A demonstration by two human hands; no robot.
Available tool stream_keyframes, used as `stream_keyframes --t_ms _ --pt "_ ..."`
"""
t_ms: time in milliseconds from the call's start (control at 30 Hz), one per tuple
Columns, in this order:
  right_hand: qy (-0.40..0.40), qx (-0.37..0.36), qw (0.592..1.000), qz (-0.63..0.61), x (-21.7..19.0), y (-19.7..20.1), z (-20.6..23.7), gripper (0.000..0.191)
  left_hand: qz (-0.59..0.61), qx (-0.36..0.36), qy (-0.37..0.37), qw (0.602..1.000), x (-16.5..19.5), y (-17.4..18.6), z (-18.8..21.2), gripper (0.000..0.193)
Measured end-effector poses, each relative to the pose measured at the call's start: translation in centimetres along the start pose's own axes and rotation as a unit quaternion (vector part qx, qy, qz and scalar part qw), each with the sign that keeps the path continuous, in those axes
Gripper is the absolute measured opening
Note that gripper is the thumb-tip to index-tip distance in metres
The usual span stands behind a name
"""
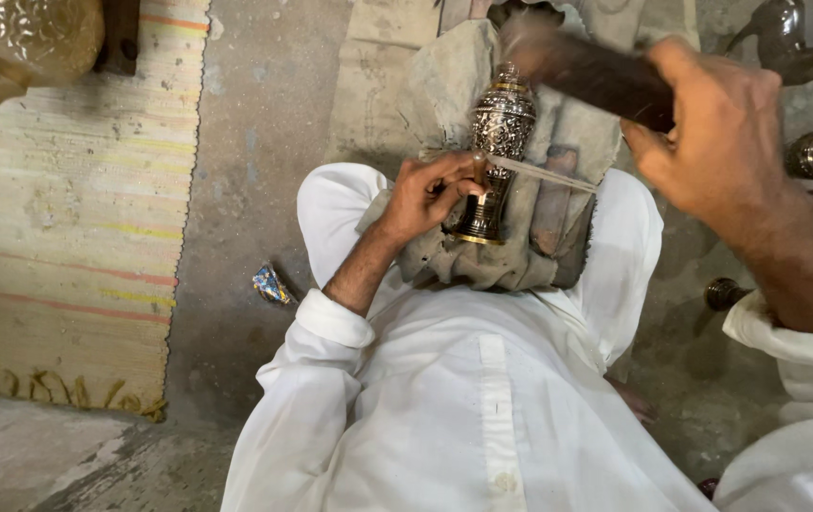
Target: The person sits on the floor with an ornate brass vase clamped to a cloth-wrapped form on their lap. They hold a chisel against the vase's decorated surface and repeatedly strike it with a wooden mallet, repositioning the chisel to engrave details, and occasionally adjust the vase and its binding strap.
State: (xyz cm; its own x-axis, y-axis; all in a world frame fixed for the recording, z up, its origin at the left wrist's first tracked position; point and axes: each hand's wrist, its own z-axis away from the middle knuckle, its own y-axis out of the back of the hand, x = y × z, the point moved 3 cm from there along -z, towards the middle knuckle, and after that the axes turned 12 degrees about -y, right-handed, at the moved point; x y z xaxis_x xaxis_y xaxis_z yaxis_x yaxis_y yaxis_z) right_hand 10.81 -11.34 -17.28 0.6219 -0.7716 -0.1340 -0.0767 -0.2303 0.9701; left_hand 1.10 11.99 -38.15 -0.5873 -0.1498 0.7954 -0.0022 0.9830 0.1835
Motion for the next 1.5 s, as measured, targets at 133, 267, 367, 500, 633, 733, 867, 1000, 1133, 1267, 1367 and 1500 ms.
stream_keyframes --t_ms 133,267,367,500,633,733,867,1000,1133,1267,1367,1500 --pt "0.082 0.036 0.982 0.167 -1.0 -0.1 -0.2 0.034 -0.026 0.025 0.013 0.999 0.0 0.2 0.2 0.039" --pt "0.043 0.011 0.998 0.034 -1.1 0.4 -0.7 0.026 -0.025 0.025 -0.021 0.999 0.5 0.1 0.1 0.043" --pt "0.062 0.016 0.992 0.107 -1.6 0.4 -1.0 0.032 -0.012 0.037 0.025 0.999 0.3 0.2 0.3 0.039" --pt "0.074 0.041 0.993 0.08 -2.1 0.7 -1.6 0.021 0.011 0.047 0.005 0.999 0.0 0.1 0.4 0.04" --pt "0.115 0.04 0.971 0.204 -2.7 0.1 -1.5 0.028 -0.003 0.048 0.01 0.999 -0.2 -0.4 0.8 0.034" --pt "0.094 0.017 0.974 0.204 -1.9 -0.3 -1.0 0.027 0.021 0.14 -0.062 0.988 0.2 -0.1 1.3 0.027" --pt "-0.016 -0.069 0.996 0.051 1.3 -1.6 0.5 0.026 0.186 0.213 0.093 0.955 0.1 0.8 1.5 0.028" --pt "-0.187 -0.183 0.96 -0.102 4.6 -5.8 4.1 0.029 0.17 0.142 0.165 0.961 1.6 1.6 -0.3 0.035" --pt "-0.271 -0.155 0.896 -0.315 6.2 -9.9 8.6 0.05 0.007 -0.003 0.081 0.997 3.5 0.9 -4.5 0.042" --pt "-0.286 -0.126 0.902 -0.297 7.5 -11.8 11.6 0.042 -0.067 -0.125 0.024 0.99 4.0 -1.6 -8.2 0.042" --pt "-0.32 -0.102 0.872 -0.356 8.0 -12.2 13.0 0.039 -0.145 -0.185 -0.003 0.972 4.0 -3.0 -9.4 0.038" --pt "-0.357 -0.041 0.894 -0.269 8.6 -12.0 13.7 0.029 -0.2 -0.228 0.012 0.953 3.7 -3.7 -9.5 0.038"
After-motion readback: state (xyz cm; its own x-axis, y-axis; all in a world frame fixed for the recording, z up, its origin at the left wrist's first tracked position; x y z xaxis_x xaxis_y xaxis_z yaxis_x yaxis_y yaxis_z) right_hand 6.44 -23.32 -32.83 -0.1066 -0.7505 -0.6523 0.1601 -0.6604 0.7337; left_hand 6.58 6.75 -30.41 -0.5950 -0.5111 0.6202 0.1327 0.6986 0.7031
